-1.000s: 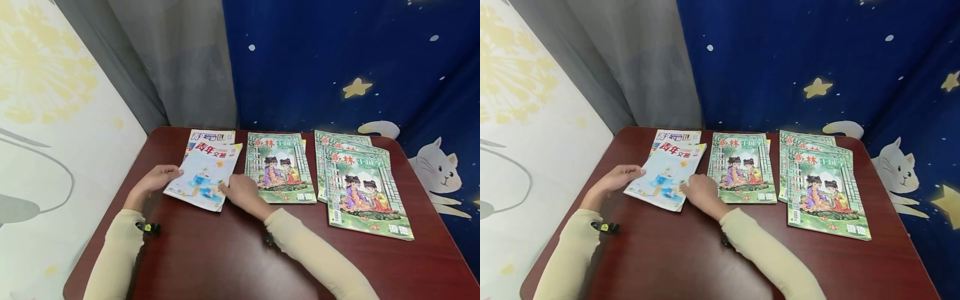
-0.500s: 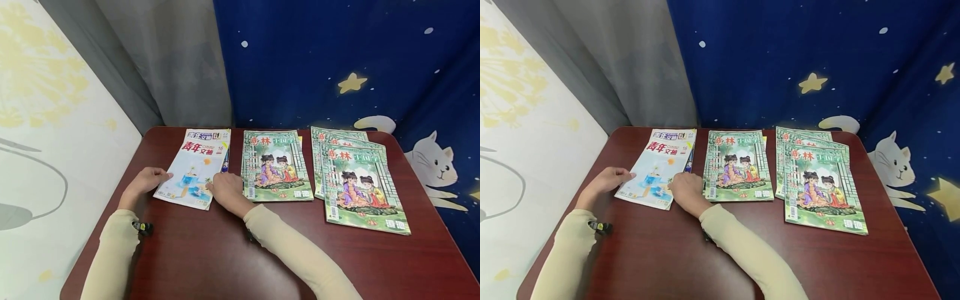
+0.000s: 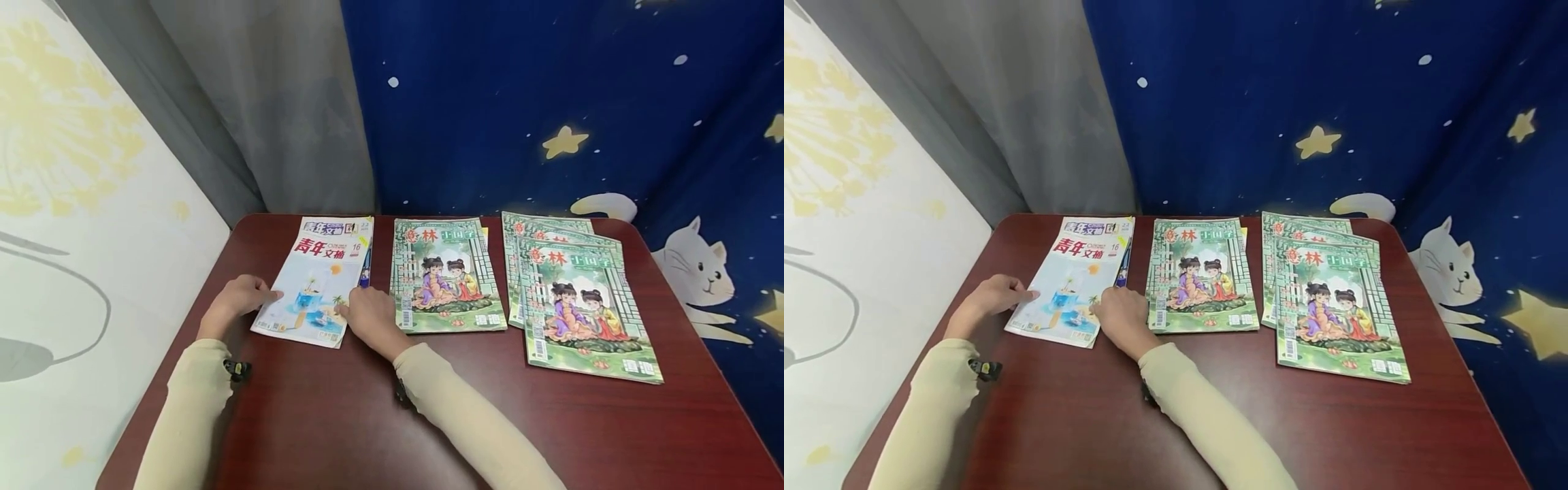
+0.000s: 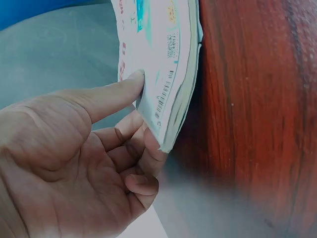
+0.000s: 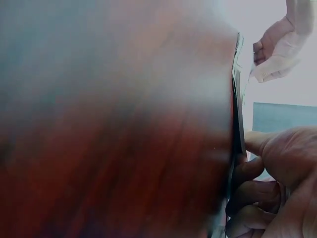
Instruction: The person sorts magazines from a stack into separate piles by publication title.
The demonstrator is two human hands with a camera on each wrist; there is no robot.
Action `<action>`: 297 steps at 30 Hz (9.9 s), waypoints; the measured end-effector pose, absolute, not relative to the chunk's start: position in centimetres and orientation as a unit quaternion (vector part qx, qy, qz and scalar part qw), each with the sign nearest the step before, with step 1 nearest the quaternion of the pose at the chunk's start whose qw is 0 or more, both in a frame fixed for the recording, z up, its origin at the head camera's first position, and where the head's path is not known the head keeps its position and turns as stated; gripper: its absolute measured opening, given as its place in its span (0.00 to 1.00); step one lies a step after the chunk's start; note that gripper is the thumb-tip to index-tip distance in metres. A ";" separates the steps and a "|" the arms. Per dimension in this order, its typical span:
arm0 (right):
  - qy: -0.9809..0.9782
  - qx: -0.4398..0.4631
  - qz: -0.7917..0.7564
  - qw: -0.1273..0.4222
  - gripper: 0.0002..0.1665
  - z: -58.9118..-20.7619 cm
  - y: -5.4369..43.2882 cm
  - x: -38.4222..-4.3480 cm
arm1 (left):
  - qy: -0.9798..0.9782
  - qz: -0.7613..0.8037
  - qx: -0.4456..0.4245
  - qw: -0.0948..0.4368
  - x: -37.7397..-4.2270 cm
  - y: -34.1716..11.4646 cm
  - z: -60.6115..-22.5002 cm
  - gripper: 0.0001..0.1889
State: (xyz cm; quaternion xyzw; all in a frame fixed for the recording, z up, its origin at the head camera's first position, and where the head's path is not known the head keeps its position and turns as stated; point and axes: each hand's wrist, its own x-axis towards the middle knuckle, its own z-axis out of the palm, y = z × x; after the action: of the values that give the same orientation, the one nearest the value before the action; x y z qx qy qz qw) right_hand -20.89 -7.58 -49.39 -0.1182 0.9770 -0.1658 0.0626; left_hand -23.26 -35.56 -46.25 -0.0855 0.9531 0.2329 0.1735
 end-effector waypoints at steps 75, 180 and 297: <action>0.951 0.044 -0.279 0.127 0.27 -46.9 18.5 -22.9 | 0.980 0.097 0.093 0.144 -24.7 -10.7 -46.3 0.29; 0.972 0.151 -0.169 0.069 0.46 -45.3 37.0 -9.7 | 0.963 0.093 0.242 0.070 -19.1 7.7 -46.8 0.32; 0.917 -0.055 -0.365 0.150 0.19 -46.7 16.4 -21.7 | 0.935 0.300 0.075 0.174 -24.5 -14.0 -44.9 0.14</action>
State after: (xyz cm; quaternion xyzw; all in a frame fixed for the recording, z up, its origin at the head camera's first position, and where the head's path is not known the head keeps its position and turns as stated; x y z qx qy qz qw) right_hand -21.71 16.42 -46.74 -0.0551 0.9173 -0.3646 0.1502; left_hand -24.55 -13.97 -44.88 0.0747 0.9349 0.3005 0.1737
